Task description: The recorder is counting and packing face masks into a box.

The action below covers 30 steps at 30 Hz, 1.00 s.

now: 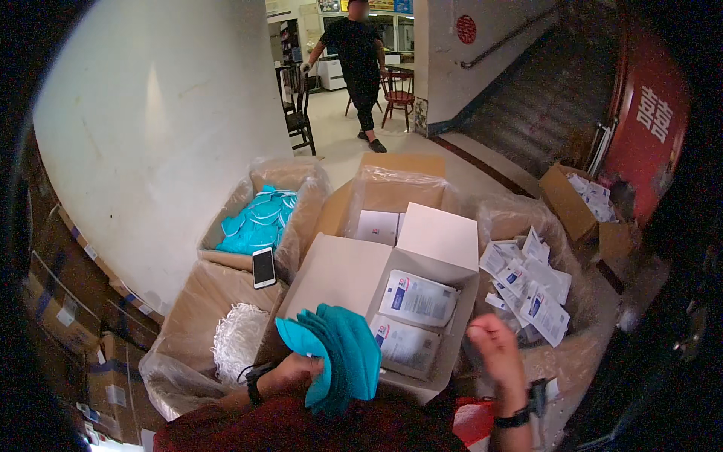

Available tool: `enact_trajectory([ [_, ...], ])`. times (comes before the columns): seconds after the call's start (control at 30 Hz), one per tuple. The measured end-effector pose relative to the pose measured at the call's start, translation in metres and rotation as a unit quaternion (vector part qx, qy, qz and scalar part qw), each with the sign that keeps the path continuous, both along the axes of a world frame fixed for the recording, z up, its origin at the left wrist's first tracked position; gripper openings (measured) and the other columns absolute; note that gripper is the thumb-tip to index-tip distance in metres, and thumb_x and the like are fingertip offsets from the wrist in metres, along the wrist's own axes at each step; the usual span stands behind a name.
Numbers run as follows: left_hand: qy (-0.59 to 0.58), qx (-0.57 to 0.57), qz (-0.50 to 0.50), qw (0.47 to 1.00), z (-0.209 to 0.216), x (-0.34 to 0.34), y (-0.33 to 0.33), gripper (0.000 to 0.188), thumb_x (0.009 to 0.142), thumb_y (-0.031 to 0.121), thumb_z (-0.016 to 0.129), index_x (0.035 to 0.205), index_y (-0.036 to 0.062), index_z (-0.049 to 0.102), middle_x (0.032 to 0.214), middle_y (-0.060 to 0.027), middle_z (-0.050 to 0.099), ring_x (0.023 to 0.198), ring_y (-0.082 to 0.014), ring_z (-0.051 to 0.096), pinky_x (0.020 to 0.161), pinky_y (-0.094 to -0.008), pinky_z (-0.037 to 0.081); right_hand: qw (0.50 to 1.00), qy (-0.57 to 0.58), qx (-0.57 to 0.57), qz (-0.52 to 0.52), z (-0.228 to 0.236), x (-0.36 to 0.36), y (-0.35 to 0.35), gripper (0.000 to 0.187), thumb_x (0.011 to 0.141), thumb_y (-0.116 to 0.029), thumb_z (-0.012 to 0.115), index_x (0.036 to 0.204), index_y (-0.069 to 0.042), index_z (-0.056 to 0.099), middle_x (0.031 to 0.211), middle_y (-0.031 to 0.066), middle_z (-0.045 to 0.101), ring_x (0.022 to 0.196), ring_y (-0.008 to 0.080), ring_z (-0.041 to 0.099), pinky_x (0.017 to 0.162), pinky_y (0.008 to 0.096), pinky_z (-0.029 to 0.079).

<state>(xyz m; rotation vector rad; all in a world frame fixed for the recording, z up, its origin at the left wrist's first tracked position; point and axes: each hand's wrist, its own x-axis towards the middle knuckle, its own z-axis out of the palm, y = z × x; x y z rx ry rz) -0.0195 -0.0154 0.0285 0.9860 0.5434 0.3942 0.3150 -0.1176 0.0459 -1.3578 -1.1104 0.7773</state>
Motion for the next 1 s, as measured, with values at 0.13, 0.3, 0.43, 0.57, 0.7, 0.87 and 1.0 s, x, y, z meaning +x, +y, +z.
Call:
enact_trajectory([
  [0.13, -0.096, 0.006, 0.027, 0.995, -0.005, 0.011, 0.007, 0.039, 0.082, 0.025, 0.067, 0.115, 0.0104, 0.052, 0.106, -0.0043, 0.060, 0.098, -0.0198, 0.059, 0.084, -0.0376, 0.049, 0.981, 0.185, 0.038, 0.042, 0.005, -0.043, 0.018, 0.019, 0.086, -0.025, 0.061, 0.084, -0.009, 0.051, 0.064, -0.0040, 0.045, 0.049, 0.0038, 0.035, 0.042, 0.0194, 0.025],
  [0.3, -0.051, -0.014, 0.071, 0.996, -0.004, 0.004, 0.013, 0.049, 0.082, 0.031, 0.065, 0.120, 0.0067, 0.047, 0.105, -0.0080, 0.060, 0.094, -0.0209, 0.059, 0.078, -0.0361, 0.049, 0.969, 0.197, 0.113, 0.101, 0.038, -0.079, 0.001, 0.010, 0.087, -0.013, 0.057, 0.091, -0.004, 0.056, 0.079, -0.0004, 0.057, 0.066, 0.0054, 0.048, 0.058, 0.0186, 0.038],
  [0.43, -0.075, -0.029, 0.105, 0.991, -0.011, 0.013, 0.010, 0.048, 0.081, 0.032, 0.065, 0.119, 0.0066, 0.048, 0.105, -0.0091, 0.060, 0.095, -0.0219, 0.059, 0.079, -0.0368, 0.049, 0.981, 0.081, 0.065, 0.163, 0.039, -0.089, 0.006, 0.008, 0.089, -0.006, 0.054, 0.094, -0.001, 0.056, 0.087, 0.0017, 0.057, 0.081, 0.0070, 0.052, 0.074, 0.0207, 0.042],
  [0.57, -0.064, 0.005, 0.120, 0.991, -0.004, 0.015, 0.005, 0.045, 0.080, 0.030, 0.066, 0.116, 0.0065, 0.051, 0.103, -0.0083, 0.061, 0.094, -0.0218, 0.059, 0.078, -0.0362, 0.049, 0.956, 0.142, 0.037, 0.253, 0.041, -0.100, 0.004, 0.009, 0.092, -0.008, 0.052, 0.095, -0.001, 0.055, 0.086, -0.0004, 0.055, 0.081, 0.0056, 0.050, 0.074, 0.0198, 0.041],
  [0.7, -0.063, 0.014, 0.126, 0.990, 0.013, 0.022, 0.002, 0.039, 0.080, 0.028, 0.066, 0.111, 0.0062, 0.054, 0.099, -0.0063, 0.062, 0.090, -0.0200, 0.059, 0.078, -0.0355, 0.049, 0.943, 0.164, 0.004, 0.291, 0.015, -0.103, 0.006, 0.010, 0.092, -0.009, 0.052, 0.097, -0.001, 0.053, 0.086, -0.0016, 0.053, 0.081, 0.0044, 0.049, 0.073, 0.0193, 0.041],
  [0.87, -0.088, 0.007, 0.117, 0.989, 0.009, 0.022, 0.005, 0.035, 0.082, 0.025, 0.065, 0.110, 0.0068, 0.054, 0.098, -0.0060, 0.062, 0.090, -0.0199, 0.060, 0.078, -0.0360, 0.049, 0.936, 0.201, 0.005, 0.288, 0.010, -0.104, 0.011, 0.009, 0.091, -0.008, 0.054, 0.096, -0.001, 0.053, 0.087, -0.0020, 0.053, 0.080, 0.0039, 0.048, 0.071, 0.0188, 0.040],
  [1.0, -0.095, -0.023, 0.130, 0.987, 0.000, 0.020, 0.009, 0.035, 0.083, 0.022, 0.064, 0.112, 0.0077, 0.052, 0.100, -0.0060, 0.061, 0.092, -0.0204, 0.060, 0.079, -0.0384, 0.049, 0.939, 0.212, -0.005, 0.272, 0.017, -0.106, 0.015, 0.010, 0.091, -0.010, 0.055, 0.095, -0.002, 0.053, 0.081, -0.0025, 0.051, 0.072, 0.0036, 0.046, 0.064, 0.0181, 0.039],
])
